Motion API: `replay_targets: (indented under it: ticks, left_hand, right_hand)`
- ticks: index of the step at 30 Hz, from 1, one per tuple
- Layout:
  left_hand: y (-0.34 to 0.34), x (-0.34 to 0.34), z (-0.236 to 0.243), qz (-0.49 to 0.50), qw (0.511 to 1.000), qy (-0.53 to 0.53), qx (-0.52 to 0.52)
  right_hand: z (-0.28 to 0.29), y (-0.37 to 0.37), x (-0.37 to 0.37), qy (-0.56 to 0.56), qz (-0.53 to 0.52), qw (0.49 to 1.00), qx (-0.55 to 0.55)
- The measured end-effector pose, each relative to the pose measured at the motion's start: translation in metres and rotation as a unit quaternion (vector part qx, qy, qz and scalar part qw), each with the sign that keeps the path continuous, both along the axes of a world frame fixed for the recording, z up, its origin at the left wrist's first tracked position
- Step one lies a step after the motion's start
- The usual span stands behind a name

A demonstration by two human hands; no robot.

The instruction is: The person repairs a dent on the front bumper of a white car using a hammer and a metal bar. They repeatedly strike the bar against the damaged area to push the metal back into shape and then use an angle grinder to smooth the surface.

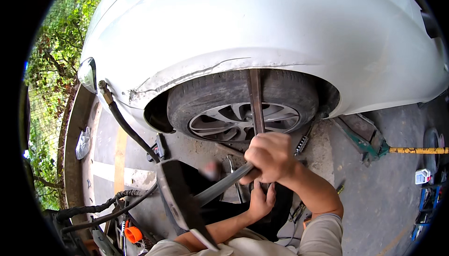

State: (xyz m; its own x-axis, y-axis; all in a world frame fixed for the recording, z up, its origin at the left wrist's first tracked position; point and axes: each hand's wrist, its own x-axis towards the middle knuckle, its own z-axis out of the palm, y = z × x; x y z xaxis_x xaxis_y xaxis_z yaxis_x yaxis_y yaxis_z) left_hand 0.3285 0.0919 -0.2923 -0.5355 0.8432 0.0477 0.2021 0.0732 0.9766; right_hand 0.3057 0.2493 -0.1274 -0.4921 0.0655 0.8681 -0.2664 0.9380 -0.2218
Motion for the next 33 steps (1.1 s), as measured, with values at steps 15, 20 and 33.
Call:
replay_targets:
  ticks: [15, 20, 33]
  left_hand:
    - [0.001, 0.003, 0.014, -0.011, 0.998, -0.065, -0.012]
    - [0.004, 0.000, 0.011, -0.001, 0.999, -0.029, 0.014]
    - [0.002, 0.004, 0.005, -0.042, 0.993, -0.107, 0.002]
  right_hand:
    - [-0.027, 0.033, -0.001, -0.067, -0.172, 0.978, -0.101]
    - [-0.002, 0.008, 0.009, 0.017, -0.014, 1.000, -0.022]
    - [-0.022, 0.031, 0.011, -0.034, -0.136, 0.989, -0.037]
